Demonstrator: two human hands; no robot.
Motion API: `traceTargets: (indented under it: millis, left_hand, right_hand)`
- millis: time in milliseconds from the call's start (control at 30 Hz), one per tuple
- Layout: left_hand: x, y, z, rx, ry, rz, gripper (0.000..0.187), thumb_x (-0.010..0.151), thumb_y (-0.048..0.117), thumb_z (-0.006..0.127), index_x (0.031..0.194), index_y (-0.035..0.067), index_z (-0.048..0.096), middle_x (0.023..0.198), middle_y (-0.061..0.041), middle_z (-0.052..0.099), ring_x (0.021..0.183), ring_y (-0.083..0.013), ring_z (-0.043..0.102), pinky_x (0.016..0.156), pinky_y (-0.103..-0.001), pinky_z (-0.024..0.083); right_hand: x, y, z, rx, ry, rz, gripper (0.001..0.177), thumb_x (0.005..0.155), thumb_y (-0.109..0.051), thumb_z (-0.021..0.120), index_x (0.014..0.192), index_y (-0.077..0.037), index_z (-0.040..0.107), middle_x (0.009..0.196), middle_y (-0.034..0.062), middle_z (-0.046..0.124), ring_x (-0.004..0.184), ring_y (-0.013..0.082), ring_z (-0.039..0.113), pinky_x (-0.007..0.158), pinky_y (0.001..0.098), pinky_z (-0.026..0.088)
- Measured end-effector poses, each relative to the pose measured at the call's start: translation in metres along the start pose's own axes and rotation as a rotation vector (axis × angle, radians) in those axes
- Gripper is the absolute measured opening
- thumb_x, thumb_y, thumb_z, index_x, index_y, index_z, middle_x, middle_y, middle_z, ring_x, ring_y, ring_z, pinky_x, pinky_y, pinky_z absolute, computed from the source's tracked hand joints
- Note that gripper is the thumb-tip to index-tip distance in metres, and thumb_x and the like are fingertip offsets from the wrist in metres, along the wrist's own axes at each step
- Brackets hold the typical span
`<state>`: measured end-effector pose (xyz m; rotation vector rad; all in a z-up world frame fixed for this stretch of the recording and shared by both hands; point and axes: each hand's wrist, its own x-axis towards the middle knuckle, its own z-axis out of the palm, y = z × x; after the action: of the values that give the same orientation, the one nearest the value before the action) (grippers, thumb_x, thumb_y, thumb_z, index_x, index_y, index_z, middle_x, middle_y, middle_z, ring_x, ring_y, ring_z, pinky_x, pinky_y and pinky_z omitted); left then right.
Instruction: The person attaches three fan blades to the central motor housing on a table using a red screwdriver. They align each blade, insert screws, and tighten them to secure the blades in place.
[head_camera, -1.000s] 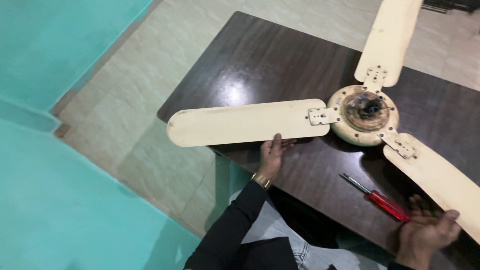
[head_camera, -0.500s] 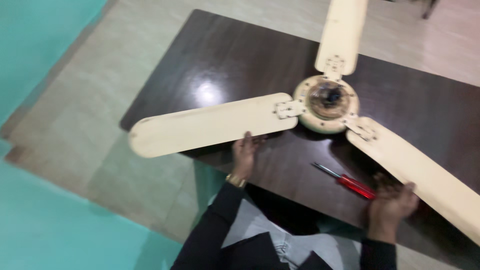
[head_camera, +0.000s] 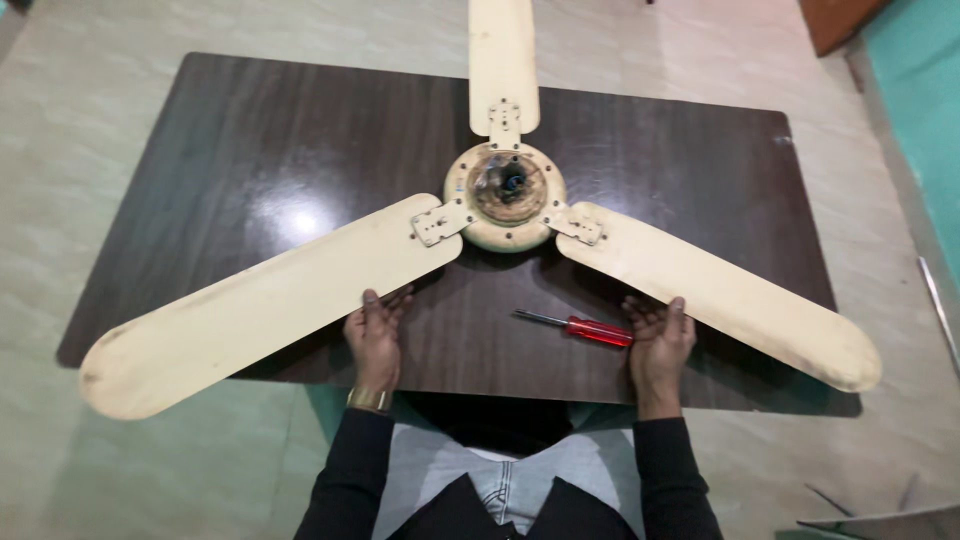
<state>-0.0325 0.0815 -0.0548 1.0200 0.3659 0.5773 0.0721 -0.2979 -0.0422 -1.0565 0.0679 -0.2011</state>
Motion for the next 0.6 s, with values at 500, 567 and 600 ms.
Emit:
traceTargets:
  millis: [500,567,600]
  left_hand:
    - [-0.0004,-0.0004,0.0009,-0.036,0.004,-0.008,0.048,0.109,0.036,0.049,0.125,-0.008,0.06,0.115,-0.02,0.072,0.108,-0.0285,0.072,0.097,-0.041,0.059]
    - [-0.0006,0.0009,0.0027,-0.029,0.01,-0.002,0.048,0.109,0.036,0.05,0.125,-0.008,0.059,0.115,-0.02,0.071,0.108,-0.0284,0.072,0.097,-0.041,0.059]
    - [0.0,0.0018,0.0035,-0.026,0.018,-0.003,0.048,0.108,0.036,0.05,0.126,-0.008,0.059,0.115,-0.02,0.071,0.108,-0.0285,0.072,0.096,-0.041,0.059]
  right_hand:
    - [0.0007,0.0038,-0.0036,0.047,-0.017,-0.001,0.041,0.111,-0.034,0.052,0.127,0.003,0.054,0.111,0.0181,0.068,0.097,0.0303,0.071,0.091,0.045,0.06]
    - [0.0015,0.0042,-0.0036,0.052,-0.012,-0.003,0.041,0.11,-0.034,0.052,0.126,0.003,0.054,0.11,0.0176,0.068,0.098,0.0303,0.071,0.092,0.0454,0.06]
    - [0.0024,0.0054,-0.0034,0.057,-0.009,-0.005,0.041,0.11,-0.034,0.053,0.126,0.003,0.054,0.11,0.0173,0.068,0.098,0.0302,0.071,0.092,0.0455,0.06]
